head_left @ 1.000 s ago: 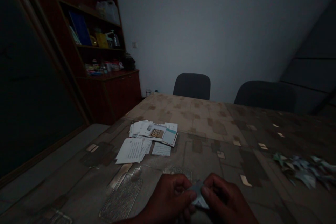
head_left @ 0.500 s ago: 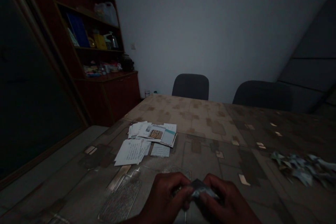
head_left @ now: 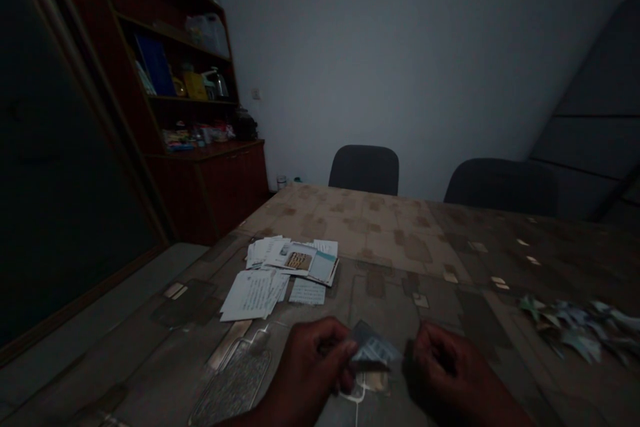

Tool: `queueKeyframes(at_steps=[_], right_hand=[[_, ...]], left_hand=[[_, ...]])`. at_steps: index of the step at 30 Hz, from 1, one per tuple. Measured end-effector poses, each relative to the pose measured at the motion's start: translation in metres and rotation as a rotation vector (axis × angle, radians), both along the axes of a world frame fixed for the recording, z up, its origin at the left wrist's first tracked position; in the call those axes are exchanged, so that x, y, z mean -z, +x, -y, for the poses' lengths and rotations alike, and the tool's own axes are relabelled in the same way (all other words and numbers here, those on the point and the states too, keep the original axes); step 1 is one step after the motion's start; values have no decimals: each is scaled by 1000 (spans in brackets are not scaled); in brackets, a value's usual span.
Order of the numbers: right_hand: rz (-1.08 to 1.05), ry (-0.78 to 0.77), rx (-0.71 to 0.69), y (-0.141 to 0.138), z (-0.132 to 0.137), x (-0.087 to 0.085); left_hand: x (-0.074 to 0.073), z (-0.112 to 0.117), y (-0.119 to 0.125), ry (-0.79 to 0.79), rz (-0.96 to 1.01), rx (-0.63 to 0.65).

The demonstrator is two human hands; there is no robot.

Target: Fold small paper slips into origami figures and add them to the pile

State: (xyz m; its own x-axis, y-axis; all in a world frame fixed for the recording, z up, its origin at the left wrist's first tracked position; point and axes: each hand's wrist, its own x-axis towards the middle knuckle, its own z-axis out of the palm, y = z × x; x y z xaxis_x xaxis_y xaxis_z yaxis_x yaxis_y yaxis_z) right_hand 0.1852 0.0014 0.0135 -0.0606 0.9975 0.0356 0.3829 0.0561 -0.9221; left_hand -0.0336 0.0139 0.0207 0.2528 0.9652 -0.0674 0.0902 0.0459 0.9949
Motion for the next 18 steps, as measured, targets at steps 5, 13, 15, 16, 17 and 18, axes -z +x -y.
queueKeyframes(at_steps=[5,13,15,16,17,18], right_hand=[[-5,41,-20,-3,4,-10],[208,120,-132,-22,12,-15],[195,113,-156,-20,12,-15],[186,108,-173,-20,12,-14],[176,101,-190,-20,13,-14],[164,95,-205,-21,13,-13]], left_hand=[[-2,-1,-2,67,-47,-11],[2,5,4,97,-98,89],[5,5,6,39,-69,126],[6,4,8,9,-69,142],[7,4,10,-14,-79,153],[8,4,11,-32,-97,157]])
